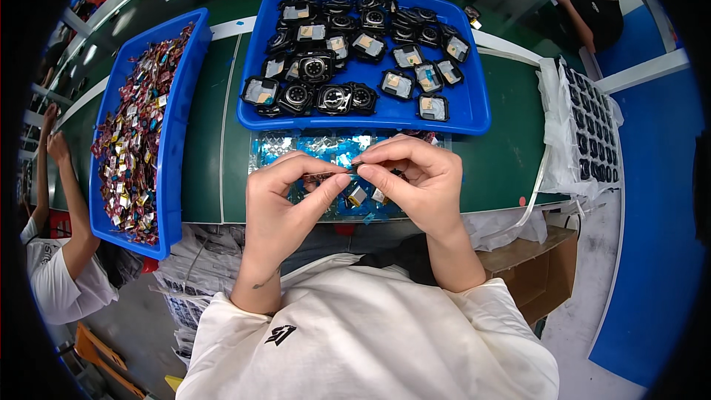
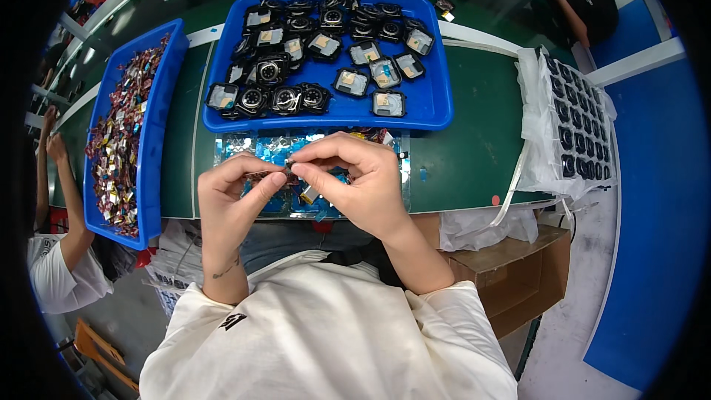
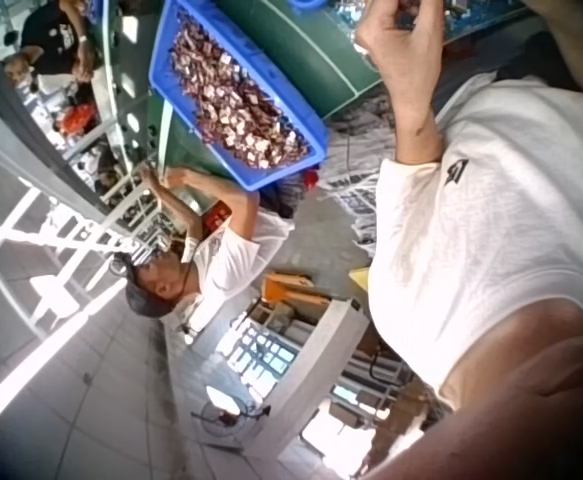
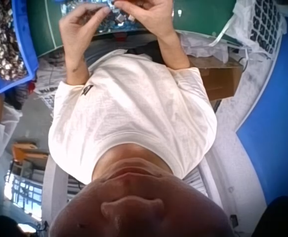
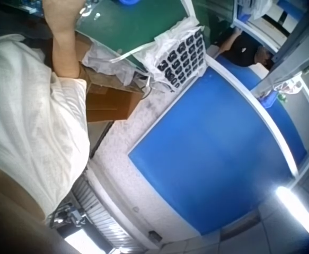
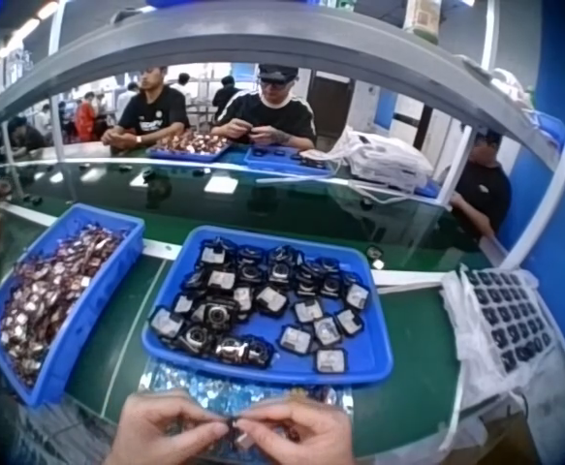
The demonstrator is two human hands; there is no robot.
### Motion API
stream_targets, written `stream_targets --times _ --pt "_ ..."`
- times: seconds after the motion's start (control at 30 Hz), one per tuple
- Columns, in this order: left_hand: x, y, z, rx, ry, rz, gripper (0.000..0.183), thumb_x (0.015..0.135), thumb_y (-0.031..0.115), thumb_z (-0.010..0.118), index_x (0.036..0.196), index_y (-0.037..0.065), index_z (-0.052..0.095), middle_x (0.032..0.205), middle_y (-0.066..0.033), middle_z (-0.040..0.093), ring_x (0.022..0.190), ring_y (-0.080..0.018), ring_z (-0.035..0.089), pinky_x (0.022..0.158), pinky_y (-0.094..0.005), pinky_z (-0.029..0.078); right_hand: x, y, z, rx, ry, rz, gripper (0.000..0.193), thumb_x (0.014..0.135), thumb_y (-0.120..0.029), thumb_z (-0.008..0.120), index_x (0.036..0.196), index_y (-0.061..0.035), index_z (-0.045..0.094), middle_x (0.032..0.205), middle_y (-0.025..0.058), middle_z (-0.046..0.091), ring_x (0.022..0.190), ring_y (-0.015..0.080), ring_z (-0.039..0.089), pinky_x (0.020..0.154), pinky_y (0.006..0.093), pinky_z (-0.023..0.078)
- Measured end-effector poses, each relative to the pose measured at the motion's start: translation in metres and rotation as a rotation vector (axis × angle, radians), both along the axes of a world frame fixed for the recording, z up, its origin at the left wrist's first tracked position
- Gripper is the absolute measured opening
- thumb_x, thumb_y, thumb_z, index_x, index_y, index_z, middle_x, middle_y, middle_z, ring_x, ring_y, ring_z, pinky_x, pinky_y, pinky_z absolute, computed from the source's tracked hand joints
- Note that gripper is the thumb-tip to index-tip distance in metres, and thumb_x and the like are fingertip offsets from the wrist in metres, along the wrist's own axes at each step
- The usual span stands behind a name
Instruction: Manually assembling small electronic components on a factory line.
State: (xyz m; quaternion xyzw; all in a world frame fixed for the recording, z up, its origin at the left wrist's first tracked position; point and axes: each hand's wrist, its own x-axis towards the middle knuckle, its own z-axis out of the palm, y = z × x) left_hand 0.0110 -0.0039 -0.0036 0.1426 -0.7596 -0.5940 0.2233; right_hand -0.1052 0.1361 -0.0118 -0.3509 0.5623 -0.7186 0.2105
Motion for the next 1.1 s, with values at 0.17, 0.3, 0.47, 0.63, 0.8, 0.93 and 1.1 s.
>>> stream_targets --times 0.17,0.3,0.47,0.63,0.8,0.93,1.1 --pt "0.002 0.001 -0.003 0.185 0.032 0.008 0.008 0.079 0.004 0.072 0.082 -0.002 0.070 0.073 -0.0059 0.066 0.066 -0.0091 0.059 0.060 -0.0213 0.045 -0.004 0.002 0.003 0.001 0.069 0.084 0.020 0.078 0.011 0.067 0.098 0.0070 0.065 0.091 0.0142 0.064 0.081 0.0150 0.064 0.069 0.0228 0.054" --pt "0.003 -0.001 -0.001 0.169 0.010 -0.042 0.007 0.079 0.003 0.071 0.083 -0.002 0.070 0.074 -0.0065 0.066 0.068 -0.0093 0.059 0.062 -0.0214 0.045 -0.005 0.004 -0.001 -0.093 -0.159 0.162 0.013 0.081 0.008 0.066 0.093 0.0039 0.064 0.089 0.0090 0.063 0.080 0.0117 0.063 0.068 0.0222 0.054" --pt "0.001 0.002 -0.003 0.245 0.019 -0.113 0.007 0.081 0.002 0.069 0.086 -0.003 0.068 0.076 -0.0065 0.066 0.068 -0.0095 0.059 0.064 -0.0214 0.045 -0.001 0.001 -0.006 -0.183 -0.283 0.271 0.010 0.082 0.007 0.066 0.090 0.0032 0.060 0.088 0.0088 0.063 0.078 0.0117 0.062 0.070 0.0237 0.054" --pt "0.006 -0.005 -0.005 0.346 0.165 -0.196 0.008 0.084 0.001 0.066 0.087 -0.006 0.064 0.079 -0.0074 0.064 0.071 -0.0109 0.060 0.065 -0.0227 0.047 -0.006 -0.001 -0.003 0.178 0.444 -0.219 0.024 0.082 0.001 0.067 0.104 0.0034 0.059 0.084 0.0080 0.067 0.076 0.0133 0.062 0.069 0.0270 0.049" --pt "0.009 -0.009 -0.004 0.394 0.174 -0.105 0.007 0.085 0.001 0.066 0.086 -0.006 0.064 0.080 -0.0079 0.063 0.072 -0.0107 0.060 0.066 -0.0223 0.049 -0.012 -0.001 0.004 0.290 0.716 -0.299 0.037 0.082 0.000 0.062 0.119 -0.0043 0.057 0.090 0.0058 0.069 0.070 0.0216 0.057 0.075 0.0334 0.042" --pt "0.012 -0.012 -0.007 0.410 0.186 -0.100 0.007 0.085 0.000 0.065 0.085 -0.006 0.064 0.080 -0.0082 0.063 0.072 -0.0106 0.060 0.066 -0.0219 0.048 -0.019 -0.004 0.012 0.319 0.821 -0.184 0.055 0.070 0.002 0.066 0.124 -0.0082 0.055 0.090 0.0000 0.067 0.086 0.0211 0.055 0.076 0.0341 0.043" --pt "0.013 -0.012 -0.007 0.405 0.199 -0.088 0.005 0.084 -0.001 0.065 0.085 -0.006 0.064 0.081 -0.0083 0.064 0.072 -0.0104 0.060 0.065 -0.0218 0.048 -0.038 -0.015 0.030 0.303 1.093 0.032 0.062 0.069 -0.002 0.069 0.128 -0.0094 0.052 0.114 0.0074 0.059 0.101 0.0265 0.053 0.084 0.0361 0.043"
